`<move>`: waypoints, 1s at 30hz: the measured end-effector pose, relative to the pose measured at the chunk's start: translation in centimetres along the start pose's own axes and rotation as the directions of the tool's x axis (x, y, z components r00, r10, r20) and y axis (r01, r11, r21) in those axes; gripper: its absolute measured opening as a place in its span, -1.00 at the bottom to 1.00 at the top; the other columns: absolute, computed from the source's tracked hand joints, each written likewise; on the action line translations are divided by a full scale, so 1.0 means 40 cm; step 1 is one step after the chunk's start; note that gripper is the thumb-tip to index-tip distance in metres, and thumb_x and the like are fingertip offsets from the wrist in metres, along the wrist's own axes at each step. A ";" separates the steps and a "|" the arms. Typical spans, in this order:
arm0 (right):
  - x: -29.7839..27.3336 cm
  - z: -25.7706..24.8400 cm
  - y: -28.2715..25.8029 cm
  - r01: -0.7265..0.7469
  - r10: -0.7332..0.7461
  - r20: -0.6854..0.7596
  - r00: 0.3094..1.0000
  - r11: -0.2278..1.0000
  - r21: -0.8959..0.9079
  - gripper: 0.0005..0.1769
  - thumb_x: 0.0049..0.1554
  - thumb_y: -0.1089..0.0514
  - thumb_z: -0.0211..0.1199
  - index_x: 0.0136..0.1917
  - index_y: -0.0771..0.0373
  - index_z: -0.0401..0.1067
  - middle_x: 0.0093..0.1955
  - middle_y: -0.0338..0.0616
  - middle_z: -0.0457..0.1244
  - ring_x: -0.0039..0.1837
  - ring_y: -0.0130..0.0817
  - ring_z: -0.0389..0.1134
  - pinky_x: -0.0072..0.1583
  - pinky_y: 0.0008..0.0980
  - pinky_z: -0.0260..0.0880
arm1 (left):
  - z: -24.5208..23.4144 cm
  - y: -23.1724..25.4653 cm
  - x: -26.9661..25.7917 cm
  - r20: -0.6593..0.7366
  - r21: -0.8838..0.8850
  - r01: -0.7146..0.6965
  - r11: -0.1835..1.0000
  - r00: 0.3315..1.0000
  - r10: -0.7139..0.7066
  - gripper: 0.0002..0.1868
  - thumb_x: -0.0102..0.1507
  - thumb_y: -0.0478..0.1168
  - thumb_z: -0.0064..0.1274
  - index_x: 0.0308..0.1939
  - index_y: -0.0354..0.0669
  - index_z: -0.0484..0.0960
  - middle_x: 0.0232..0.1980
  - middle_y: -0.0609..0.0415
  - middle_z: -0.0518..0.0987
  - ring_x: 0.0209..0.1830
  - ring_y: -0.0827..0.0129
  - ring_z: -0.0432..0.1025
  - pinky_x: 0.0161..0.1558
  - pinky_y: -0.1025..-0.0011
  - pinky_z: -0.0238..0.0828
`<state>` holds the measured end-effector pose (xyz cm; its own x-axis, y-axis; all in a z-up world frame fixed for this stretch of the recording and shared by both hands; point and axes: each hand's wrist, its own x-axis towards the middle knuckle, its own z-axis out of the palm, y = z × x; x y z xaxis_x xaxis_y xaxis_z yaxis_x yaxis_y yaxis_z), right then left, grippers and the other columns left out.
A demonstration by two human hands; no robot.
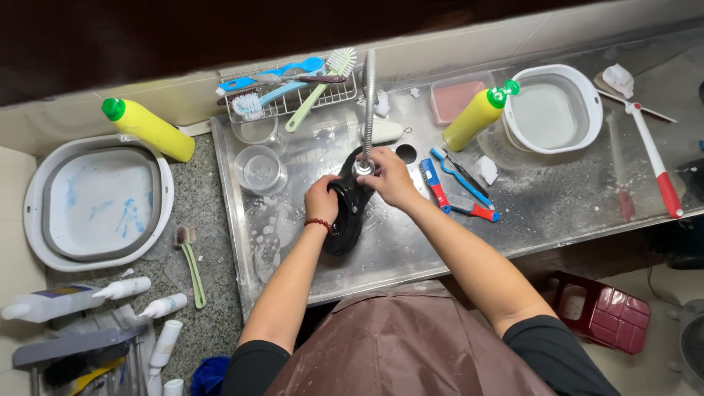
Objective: The person rinses a black clog-style shoe under a faucet, applies liquid soap to a brush, and scrubs the shoe's sole and upper surfaces. They rinse the shoe again and continue scrubbing with a different brush, then rinse once more.
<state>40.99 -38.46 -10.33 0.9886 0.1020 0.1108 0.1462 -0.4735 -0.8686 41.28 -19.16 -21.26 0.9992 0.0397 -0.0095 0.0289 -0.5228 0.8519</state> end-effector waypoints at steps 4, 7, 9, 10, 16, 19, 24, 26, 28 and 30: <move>0.057 -0.043 0.029 0.022 -0.022 0.001 1.000 1.000 -0.019 -0.51 -0.08 0.28 0.48 0.15 0.22 0.52 0.16 -0.13 0.31 0.13 -0.32 0.41 0.09 -0.39 0.50 | 0.057 -0.200 0.020 0.019 -0.173 0.192 0.966 0.981 -0.191 -0.68 0.23 -0.41 -0.04 0.02 -0.14 0.66 -0.09 -0.10 0.71 -0.07 0.13 0.60 0.00 0.29 0.50; 0.084 -0.049 0.063 0.027 -0.026 -0.009 1.000 0.996 0.085 -0.64 -0.01 0.31 0.43 0.09 0.24 0.52 0.14 -0.10 0.28 0.17 -0.31 0.41 0.17 -0.36 0.49 | 0.205 -0.464 0.056 0.303 -0.762 0.448 0.467 0.885 -0.354 -0.69 0.47 -0.20 -0.28 0.04 -0.27 0.57 -0.10 0.01 0.55 -0.12 0.34 0.43 -0.07 0.46 0.38; 0.088 -0.045 0.033 0.074 -0.075 0.000 0.997 0.997 -0.028 -0.68 0.01 0.29 0.50 0.04 0.27 0.52 0.04 -0.13 0.34 0.09 -0.31 0.45 0.17 -0.32 0.49 | 0.234 -0.508 0.050 0.532 -0.808 0.588 0.029 0.751 -0.390 -0.58 0.47 -0.03 -0.15 0.01 -0.34 0.65 -0.14 -0.05 0.67 -0.18 0.26 0.55 -0.13 0.32 0.56; 0.084 -0.038 0.027 0.073 -0.073 0.005 0.997 0.997 -0.026 -0.68 0.01 0.29 0.50 0.04 0.27 0.52 0.04 -0.13 0.34 0.09 -0.31 0.45 0.17 -0.32 0.49 | 0.216 -0.459 0.028 0.531 -0.809 0.587 0.027 0.750 -0.395 -0.58 0.47 -0.03 -0.15 0.01 -0.34 0.65 -0.14 -0.05 0.67 -0.18 0.26 0.55 -0.13 0.32 0.56; 0.054 -0.057 -0.038 -0.102 0.082 0.166 0.983 0.988 0.114 -0.67 0.09 0.24 0.42 0.12 0.26 0.45 0.06 -0.18 0.37 0.14 -0.39 0.46 0.14 -0.35 0.44 | 0.141 -0.217 -0.045 0.697 -0.707 0.668 -0.232 0.713 -0.071 -0.61 0.52 -0.01 -0.10 0.12 -0.27 0.64 -0.10 -0.05 0.68 -0.19 0.26 0.57 -0.20 0.33 0.58; 0.066 -0.082 0.065 -0.131 0.070 0.285 0.956 0.971 0.201 -0.57 0.11 0.25 0.33 0.26 0.19 0.45 0.16 -0.17 0.37 0.19 -0.41 0.45 0.15 -0.40 0.47 | 0.083 -0.151 -0.052 0.650 -0.749 0.605 -0.270 0.751 -0.119 -0.65 0.52 -0.06 -0.07 0.09 -0.29 0.62 -0.11 -0.06 0.66 -0.21 0.27 0.57 -0.20 0.34 0.58; 0.107 -0.072 0.214 -0.017 -0.005 -0.039 0.999 0.838 -0.545 -0.03 -0.14 0.11 0.52 0.49 0.23 0.23 0.48 0.19 0.09 0.48 0.16 0.06 0.38 -0.02 0.12 | 0.065 -0.203 -0.093 0.258 -0.895 0.419 0.150 0.762 -0.594 -0.75 0.29 -0.40 -0.15 0.02 -0.10 0.48 -0.09 0.05 0.58 -0.14 0.30 0.50 -0.12 0.32 0.52; 0.162 -0.042 0.246 0.016 -0.013 0.010 1.000 0.801 -0.599 -0.02 -0.14 0.06 0.51 0.50 0.23 0.21 0.52 0.19 0.05 0.54 0.21 0.01 0.39 0.12 0.02 | 0.051 -0.207 -0.093 0.133 -0.876 0.377 0.301 0.788 -0.601 -0.72 0.28 -0.45 -0.16 0.04 -0.13 0.48 -0.06 0.03 0.58 -0.09 0.29 0.48 -0.06 0.35 0.49; 0.166 -0.004 0.283 0.055 -0.013 0.069 0.998 0.756 -0.652 0.00 -0.14 0.00 0.50 0.50 0.23 0.19 0.56 0.19 0.00 0.59 0.27 -0.03 0.41 0.25 -0.07 | 0.013 -0.165 -0.132 0.011 -0.834 0.339 0.435 0.799 -0.602 -0.68 0.27 -0.51 -0.18 0.05 -0.17 0.49 -0.02 0.02 0.58 -0.03 0.28 0.46 0.00 0.37 0.46; 0.186 0.035 0.316 -0.128 0.178 -0.003 0.984 0.698 -0.705 -0.57 0.20 0.08 0.23 0.33 0.13 0.35 0.35 0.01 0.21 0.39 0.06 0.22 0.39 0.06 0.21 | -0.059 -0.074 -0.138 -0.207 -0.662 0.302 0.686 0.806 -0.554 -0.69 0.25 -0.54 -0.16 0.01 -0.24 0.52 -0.02 0.00 0.60 0.03 0.26 0.47 0.11 0.38 0.40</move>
<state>50.14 -42.46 -21.15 0.9989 0.0136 -0.0444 0.0006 -0.9601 -0.2796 35.59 -15.81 -22.49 0.7837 0.4978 -0.3716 0.3024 0.2168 0.9282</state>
